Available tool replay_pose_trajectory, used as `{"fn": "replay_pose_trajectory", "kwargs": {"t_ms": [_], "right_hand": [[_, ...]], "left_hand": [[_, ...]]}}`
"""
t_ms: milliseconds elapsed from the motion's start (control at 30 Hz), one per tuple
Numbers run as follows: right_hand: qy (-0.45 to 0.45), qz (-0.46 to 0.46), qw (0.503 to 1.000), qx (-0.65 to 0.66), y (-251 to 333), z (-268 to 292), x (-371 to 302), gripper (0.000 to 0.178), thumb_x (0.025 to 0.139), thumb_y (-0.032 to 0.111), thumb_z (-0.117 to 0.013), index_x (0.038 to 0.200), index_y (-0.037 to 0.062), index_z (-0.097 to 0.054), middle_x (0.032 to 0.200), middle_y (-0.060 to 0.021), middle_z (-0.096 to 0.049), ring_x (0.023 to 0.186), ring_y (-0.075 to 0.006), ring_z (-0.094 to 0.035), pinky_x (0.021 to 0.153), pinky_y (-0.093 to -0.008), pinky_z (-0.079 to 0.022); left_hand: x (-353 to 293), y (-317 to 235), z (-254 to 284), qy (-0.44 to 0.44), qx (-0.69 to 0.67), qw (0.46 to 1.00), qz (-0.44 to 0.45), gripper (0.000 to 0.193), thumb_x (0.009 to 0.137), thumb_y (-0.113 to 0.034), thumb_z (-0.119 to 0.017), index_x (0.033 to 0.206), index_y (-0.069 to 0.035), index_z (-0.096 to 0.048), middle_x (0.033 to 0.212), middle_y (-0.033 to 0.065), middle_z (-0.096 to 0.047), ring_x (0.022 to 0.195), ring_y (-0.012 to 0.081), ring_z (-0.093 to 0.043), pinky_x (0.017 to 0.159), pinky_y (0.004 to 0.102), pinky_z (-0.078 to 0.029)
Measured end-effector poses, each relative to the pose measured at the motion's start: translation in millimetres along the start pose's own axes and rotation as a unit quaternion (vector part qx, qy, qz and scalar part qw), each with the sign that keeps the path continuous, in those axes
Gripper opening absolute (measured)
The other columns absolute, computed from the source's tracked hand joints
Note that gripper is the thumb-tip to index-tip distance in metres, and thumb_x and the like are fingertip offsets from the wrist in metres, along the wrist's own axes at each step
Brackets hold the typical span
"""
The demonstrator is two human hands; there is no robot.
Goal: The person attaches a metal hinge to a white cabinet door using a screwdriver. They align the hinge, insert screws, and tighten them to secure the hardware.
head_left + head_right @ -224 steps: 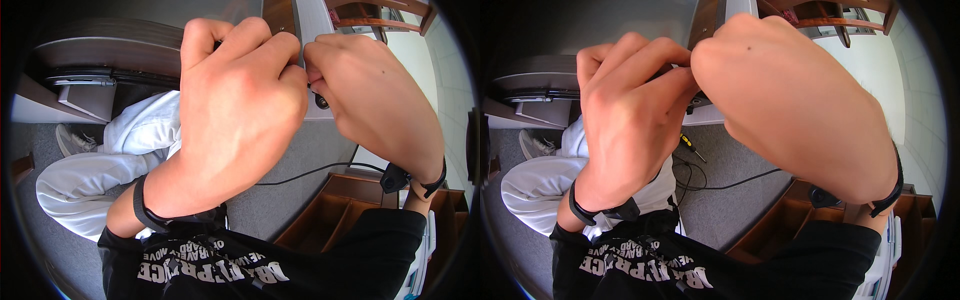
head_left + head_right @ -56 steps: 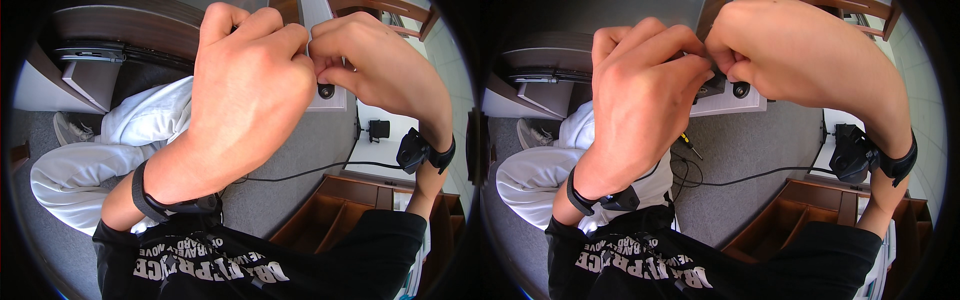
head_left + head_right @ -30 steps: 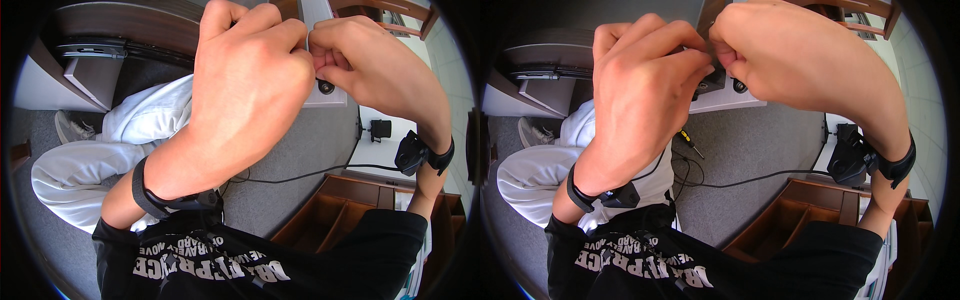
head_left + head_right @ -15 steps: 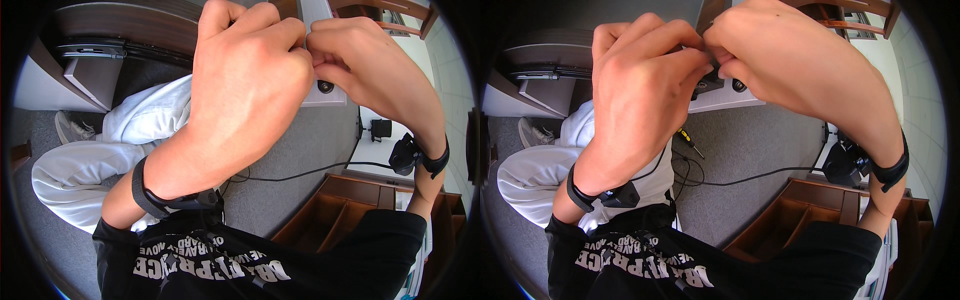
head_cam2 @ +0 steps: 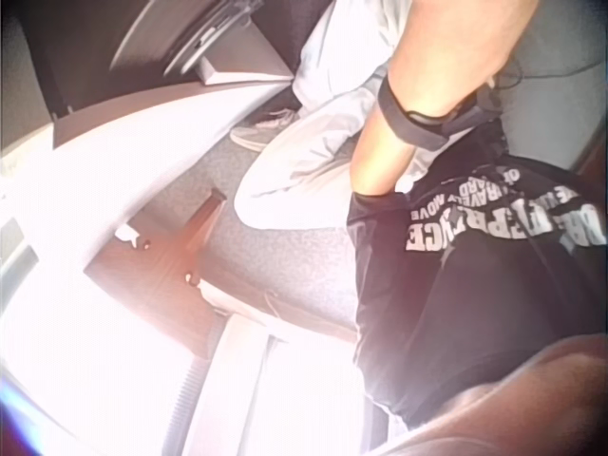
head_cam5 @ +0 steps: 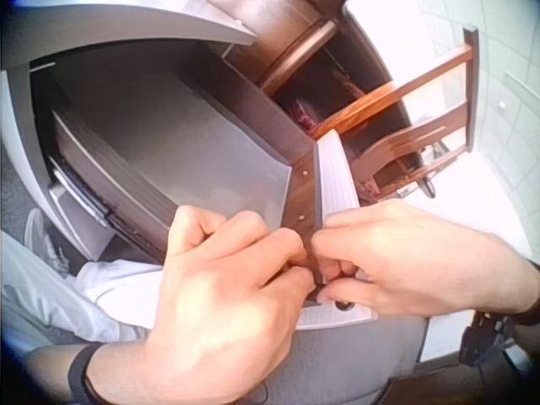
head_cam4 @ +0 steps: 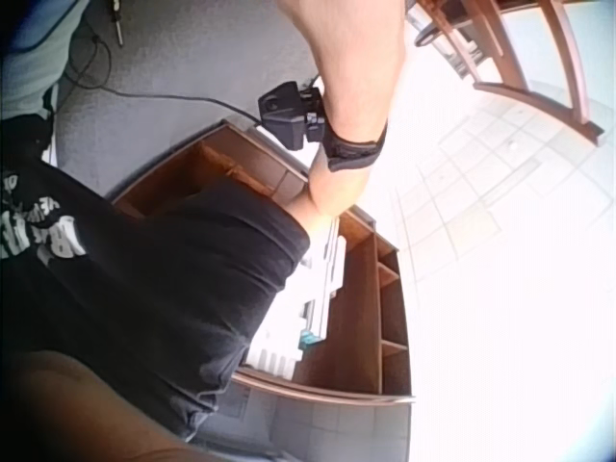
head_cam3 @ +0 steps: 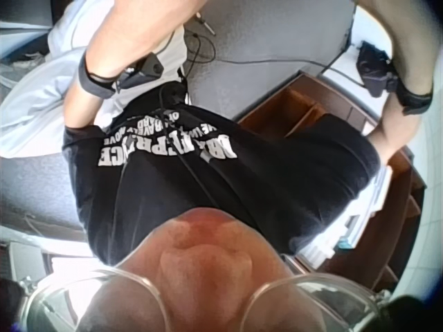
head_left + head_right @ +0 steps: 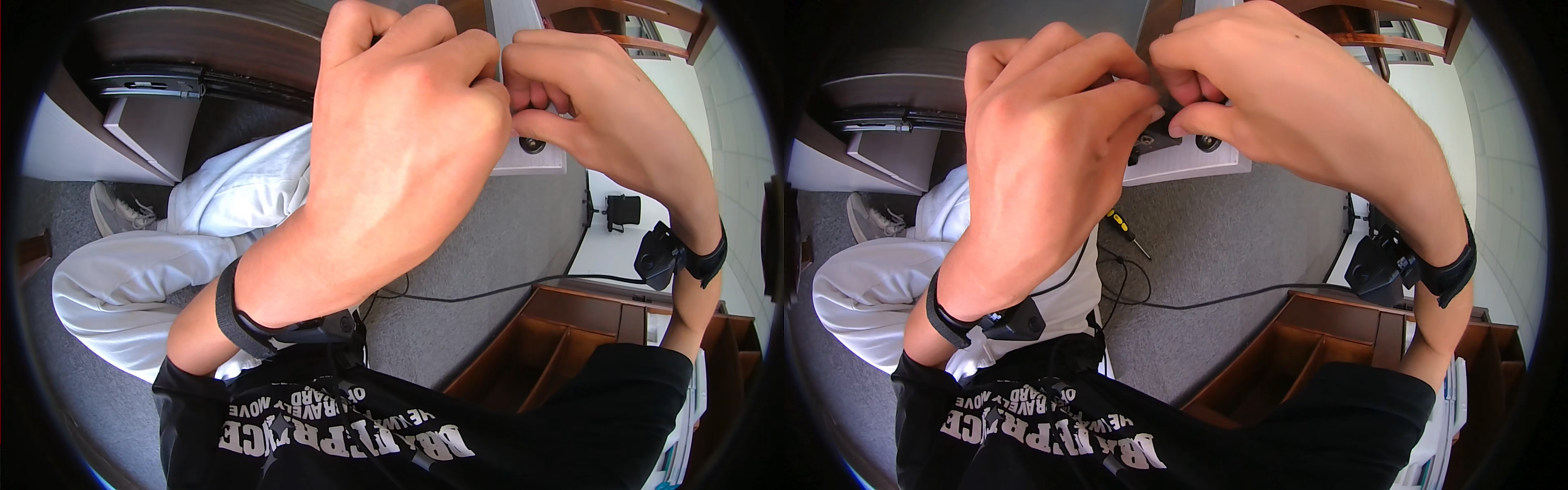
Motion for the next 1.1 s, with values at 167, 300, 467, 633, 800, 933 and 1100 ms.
{"fn": "replay_pose_trajectory", "kwargs": {"t_ms": [167, 300, 467, 633, 800, 933, 1100], "right_hand": [[0.009, -0.014, 1.000, 0.013, -2, 1, -4, 0.019, 0.080, -0.002, -0.075, 0.083, -0.0024, -0.057, 0.075, -0.0083, -0.051, 0.066, -0.0211, -0.053, 0.060, -0.0356, -0.042], [0.036, -0.005, 0.999, 0.036, -4, 5, -6, 0.013, 0.082, -0.003, -0.072, 0.082, -0.0016, -0.059, 0.076, -0.0082, -0.054, 0.064, -0.0207, -0.052, 0.060, -0.0349, -0.042], [0.072, -0.006, 0.997, -0.023, 11, 5, 9, 0.008, 0.082, -0.003, -0.068, 0.088, -0.0005, -0.063, 0.077, -0.0093, -0.057, 0.066, -0.0241, -0.055, 0.066, -0.0372, -0.045], [0.246, -0.203, 0.945, -0.066, 27, 19, 20, 0.012, 0.087, 0.004, -0.056, 0.085, -0.0046, -0.064, 0.082, -0.0230, -0.071, 0.084, -0.0420, -0.071, 0.079, -0.0456, -0.056], [0.189, -0.140, 0.965, -0.113, 32, 14, 21, 0.009, 0.088, 0.003, -0.058, 0.088, -0.0037, -0.065, 0.080, -0.0195, -0.069, 0.080, -0.0381, -0.069, 0.075, -0.0438, -0.054], [0.036, -0.015, 0.994, -0.101, 19, 3, 14, 0.011, 0.082, -0.001, -0.068, 0.092, -0.0005, -0.064, 0.077, -0.0099, -0.060, 0.074, -0.0282, -0.057, 0.071, -0.0399, -0.046], [0.187, -0.232, 0.954, 0.014, -10, 0, 6, 0.012, 0.082, 0.003, -0.071, 0.091, 0.0004, -0.065, 0.079, -0.0114, -0.061, 0.080, -0.0279, -0.059, 0.072, -0.0395, -0.047]], "left_hand": [[-4, -2, -2, 0.019, 0.050, 0.998, -0.023, 0.008, 0.074, -0.010, -0.082, 0.078, -0.011, -0.075, 0.088, -0.0068, -0.068, 0.083, 0.0162, -0.062, 0.085, 0.0358, -0.038], [-2, -5, 2, 0.006, 0.042, 0.998, -0.039, 0.008, 0.074, -0.011, -0.082, 0.079, -0.011, -0.075, 0.088, -0.0065, -0.069, 0.083, 0.0164, -0.062, 0.084, 0.0357, -0.039], [-3, 0, -1, 0.015, 0.017, 1.000, 0.007, 0.008, 0.074, -0.010, -0.082, 0.079, -0.011, -0.075, 0.088, -0.0066, -0.069, 0.082, 0.0169, -0.061, 0.084, 0.0355, -0.039], [-1, -3, 0, 0.024, 0.034, 0.999, -0.006, 0.008, 0.074, -0.010, -0.082, 0.079, -0.011, -0.075, 0.088, -0.0068, -0.068, 0.082, 0.0173, -0.060, 0.084, 0.0360, -0.038], [0, -5, -3, 0.083, 0.079, 0.993, -0.013, 0.007, 0.075, -0.010, -0.082, 0.079, -0.011, -0.076, 0.088, -0.0066, -0.068, 0.082, 0.0173, -0.060, 0.084, 0.0363, -0.038], [4, -5, -2, 0.076, 0.080, 0.993, -0.026, 0.008, 0.075, -0.010, -0.082, 0.079, -0.011, -0.075, 0.088, -0.0064, -0.068, 0.082, 0.0173, -0.061, 0.084, 0.0362, -0.038], [7, -8, -1, 0.113, 0.091, 0.989, -0.014, 0.008, 0.075, -0.010, -0.082, 0.079, -0.010, -0.075, 0.088, -0.0062, -0.068, 0.082, 0.0173, -0.061, 0.084, 0.0361, -0.038]]}}
Point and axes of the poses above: each hand's wrist, its own x-axis towards the middle knuckle, its own z-axis out of the back of the hand, y = z × x, the point moved 7 cm from there along x, towards the middle knuckle
